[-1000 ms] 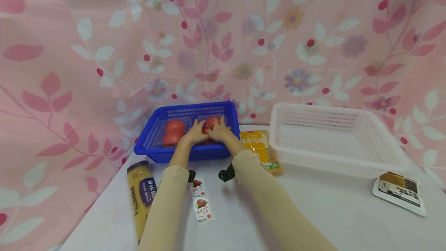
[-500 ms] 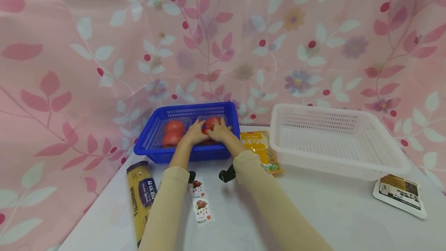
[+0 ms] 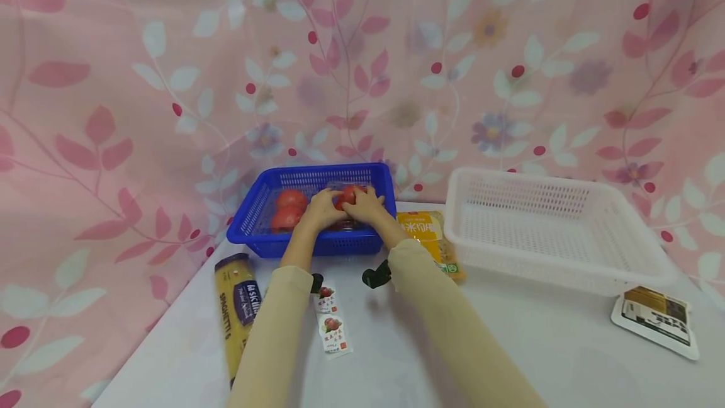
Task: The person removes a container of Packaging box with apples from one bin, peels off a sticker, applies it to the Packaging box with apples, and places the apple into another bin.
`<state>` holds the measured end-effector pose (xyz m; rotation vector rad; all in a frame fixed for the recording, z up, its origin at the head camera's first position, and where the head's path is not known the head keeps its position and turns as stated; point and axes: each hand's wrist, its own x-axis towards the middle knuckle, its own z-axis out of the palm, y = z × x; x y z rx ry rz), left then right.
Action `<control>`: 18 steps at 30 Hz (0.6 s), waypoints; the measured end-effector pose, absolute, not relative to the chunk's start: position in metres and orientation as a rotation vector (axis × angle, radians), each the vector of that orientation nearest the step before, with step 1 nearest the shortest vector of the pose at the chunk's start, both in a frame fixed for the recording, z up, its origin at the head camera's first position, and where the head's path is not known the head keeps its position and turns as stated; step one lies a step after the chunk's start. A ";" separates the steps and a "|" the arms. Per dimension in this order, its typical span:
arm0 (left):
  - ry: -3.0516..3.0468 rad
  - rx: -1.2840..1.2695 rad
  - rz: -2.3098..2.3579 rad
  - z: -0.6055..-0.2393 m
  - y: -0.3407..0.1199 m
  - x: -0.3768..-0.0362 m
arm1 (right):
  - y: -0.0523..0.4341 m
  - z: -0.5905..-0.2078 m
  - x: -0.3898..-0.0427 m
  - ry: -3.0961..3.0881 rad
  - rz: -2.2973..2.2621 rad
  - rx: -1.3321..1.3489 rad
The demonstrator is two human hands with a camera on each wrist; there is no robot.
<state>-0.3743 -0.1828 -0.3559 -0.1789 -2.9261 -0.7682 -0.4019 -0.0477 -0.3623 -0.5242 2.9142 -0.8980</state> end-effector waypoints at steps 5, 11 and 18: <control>-2.841 -0.202 -0.793 -0.352 -0.182 -0.370 | -0.046 -0.351 -0.399 2.951 -0.884 -0.608; -2.738 -0.254 -0.786 -0.334 -0.174 -0.359 | -0.033 -0.318 -0.388 2.981 -0.855 -0.678; -2.646 -0.304 -0.695 -0.307 -0.154 -0.336 | -0.007 -0.280 -0.370 3.029 -0.791 -0.770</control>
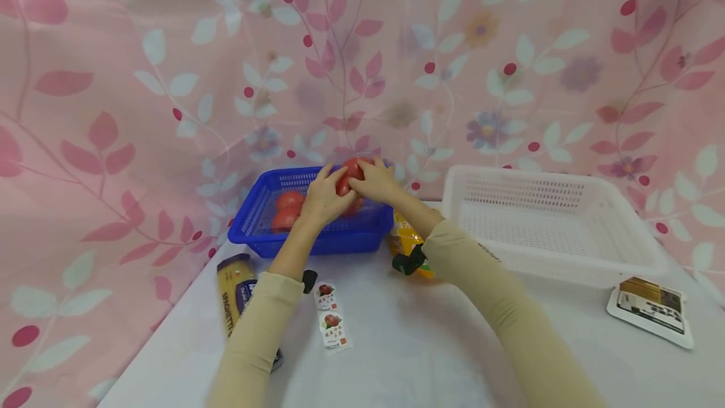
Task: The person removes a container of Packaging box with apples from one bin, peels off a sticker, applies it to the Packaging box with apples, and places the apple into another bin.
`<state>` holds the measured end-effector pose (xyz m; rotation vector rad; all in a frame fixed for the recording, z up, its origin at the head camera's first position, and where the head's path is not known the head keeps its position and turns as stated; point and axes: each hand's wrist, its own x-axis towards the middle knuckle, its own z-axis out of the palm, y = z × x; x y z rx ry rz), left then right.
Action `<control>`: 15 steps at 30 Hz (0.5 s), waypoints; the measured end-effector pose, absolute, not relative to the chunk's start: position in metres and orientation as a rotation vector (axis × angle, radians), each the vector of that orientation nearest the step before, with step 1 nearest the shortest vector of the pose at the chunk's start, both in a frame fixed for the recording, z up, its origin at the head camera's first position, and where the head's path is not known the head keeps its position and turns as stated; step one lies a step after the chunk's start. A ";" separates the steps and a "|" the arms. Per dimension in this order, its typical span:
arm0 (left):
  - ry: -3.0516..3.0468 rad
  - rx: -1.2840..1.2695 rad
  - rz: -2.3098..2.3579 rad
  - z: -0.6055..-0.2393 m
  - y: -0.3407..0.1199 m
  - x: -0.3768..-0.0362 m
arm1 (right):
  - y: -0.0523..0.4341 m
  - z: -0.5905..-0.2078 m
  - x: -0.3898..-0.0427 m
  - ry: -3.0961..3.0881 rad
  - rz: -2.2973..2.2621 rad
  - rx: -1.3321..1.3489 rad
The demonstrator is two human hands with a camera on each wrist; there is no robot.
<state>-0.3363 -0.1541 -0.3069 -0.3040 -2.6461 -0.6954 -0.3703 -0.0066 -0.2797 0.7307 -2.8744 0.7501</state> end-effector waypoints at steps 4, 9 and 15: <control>-2.612 -0.409 -0.732 -0.292 -0.140 -0.321 | 0.011 -0.263 -0.356 -2.887 0.784 0.691; -2.557 -0.555 -0.732 -0.277 -0.124 -0.297 | 0.037 -0.252 -0.339 -2.876 0.869 0.732; -2.494 -0.737 -0.702 -0.275 -0.107 -0.269 | 0.073 -0.248 -0.312 -2.843 0.867 0.830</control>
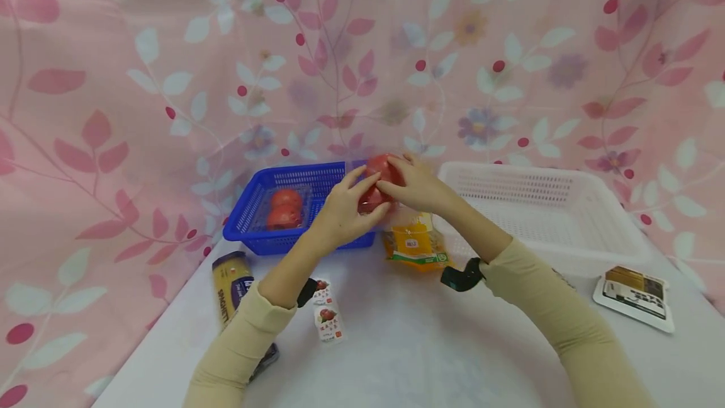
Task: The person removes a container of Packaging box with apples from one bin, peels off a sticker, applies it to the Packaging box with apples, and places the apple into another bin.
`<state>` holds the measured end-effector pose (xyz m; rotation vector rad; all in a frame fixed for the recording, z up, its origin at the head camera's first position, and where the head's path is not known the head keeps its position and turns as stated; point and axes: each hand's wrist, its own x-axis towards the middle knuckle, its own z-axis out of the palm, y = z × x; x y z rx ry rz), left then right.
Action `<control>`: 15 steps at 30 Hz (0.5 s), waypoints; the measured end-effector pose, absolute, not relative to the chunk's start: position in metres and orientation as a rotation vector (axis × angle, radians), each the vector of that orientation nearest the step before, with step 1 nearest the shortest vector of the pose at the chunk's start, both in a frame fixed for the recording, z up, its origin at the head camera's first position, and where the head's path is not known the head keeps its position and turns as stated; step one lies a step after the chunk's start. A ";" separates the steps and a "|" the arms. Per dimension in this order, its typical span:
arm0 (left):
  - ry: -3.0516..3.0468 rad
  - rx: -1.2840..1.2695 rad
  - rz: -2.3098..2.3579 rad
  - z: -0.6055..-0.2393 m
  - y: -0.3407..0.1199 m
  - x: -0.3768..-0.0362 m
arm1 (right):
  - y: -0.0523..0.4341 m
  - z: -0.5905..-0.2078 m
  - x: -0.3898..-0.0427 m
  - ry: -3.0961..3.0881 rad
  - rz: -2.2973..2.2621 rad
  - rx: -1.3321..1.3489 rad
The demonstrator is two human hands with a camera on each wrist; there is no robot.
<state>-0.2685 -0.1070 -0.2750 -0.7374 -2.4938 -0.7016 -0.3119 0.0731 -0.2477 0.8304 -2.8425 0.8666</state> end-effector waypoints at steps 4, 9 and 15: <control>-2.496 -0.827 -0.696 -0.281 -0.100 -0.247 | 0.098 -0.252 -0.287 -2.850 0.798 0.853; -2.465 -0.918 -0.636 -0.293 -0.097 -0.221 | 0.118 -0.267 -0.256 -2.816 0.805 0.926; -2.504 -1.000 -0.498 -0.307 -0.096 -0.188 | 0.134 -0.288 -0.217 -2.801 0.887 0.955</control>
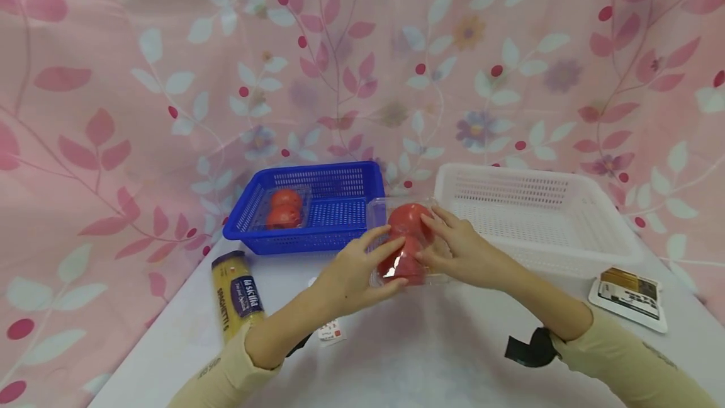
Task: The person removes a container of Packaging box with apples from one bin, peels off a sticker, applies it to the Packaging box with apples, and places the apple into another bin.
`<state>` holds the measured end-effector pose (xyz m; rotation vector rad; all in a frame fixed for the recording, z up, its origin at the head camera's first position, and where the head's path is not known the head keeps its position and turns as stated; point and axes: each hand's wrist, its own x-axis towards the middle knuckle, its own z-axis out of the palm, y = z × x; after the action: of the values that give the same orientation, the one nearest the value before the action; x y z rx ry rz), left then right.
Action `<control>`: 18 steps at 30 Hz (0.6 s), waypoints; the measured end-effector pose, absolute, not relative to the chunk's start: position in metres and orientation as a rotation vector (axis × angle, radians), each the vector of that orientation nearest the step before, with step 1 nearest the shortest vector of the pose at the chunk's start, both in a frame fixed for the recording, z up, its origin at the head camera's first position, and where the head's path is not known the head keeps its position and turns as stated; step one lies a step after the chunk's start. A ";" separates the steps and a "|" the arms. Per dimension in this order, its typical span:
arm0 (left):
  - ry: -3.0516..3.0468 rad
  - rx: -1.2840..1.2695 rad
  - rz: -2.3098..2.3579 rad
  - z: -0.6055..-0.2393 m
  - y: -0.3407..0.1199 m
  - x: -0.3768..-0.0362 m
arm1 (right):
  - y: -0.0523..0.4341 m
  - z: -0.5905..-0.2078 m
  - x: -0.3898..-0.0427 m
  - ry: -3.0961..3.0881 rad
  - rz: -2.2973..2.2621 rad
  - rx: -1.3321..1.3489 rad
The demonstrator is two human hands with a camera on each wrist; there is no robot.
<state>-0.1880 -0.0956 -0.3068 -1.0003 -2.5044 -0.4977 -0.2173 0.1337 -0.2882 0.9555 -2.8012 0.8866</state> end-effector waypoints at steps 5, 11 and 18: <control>-2.599 -1.036 -0.451 -0.320 -0.093 -0.167 | 0.145 -0.308 -0.194 -2.801 0.899 0.977; -2.597 -1.096 -0.394 -0.340 -0.094 -0.147 | 0.151 -0.331 -0.176 -2.827 0.994 1.052; -2.643 -1.176 -0.322 -0.365 -0.097 -0.137 | 0.151 -0.351 -0.166 -2.942 1.085 1.084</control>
<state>-0.1374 -0.0968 -0.3645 -1.1762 -2.6434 -0.3223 -0.1657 0.1509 -0.3512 1.0843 -2.9421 1.0850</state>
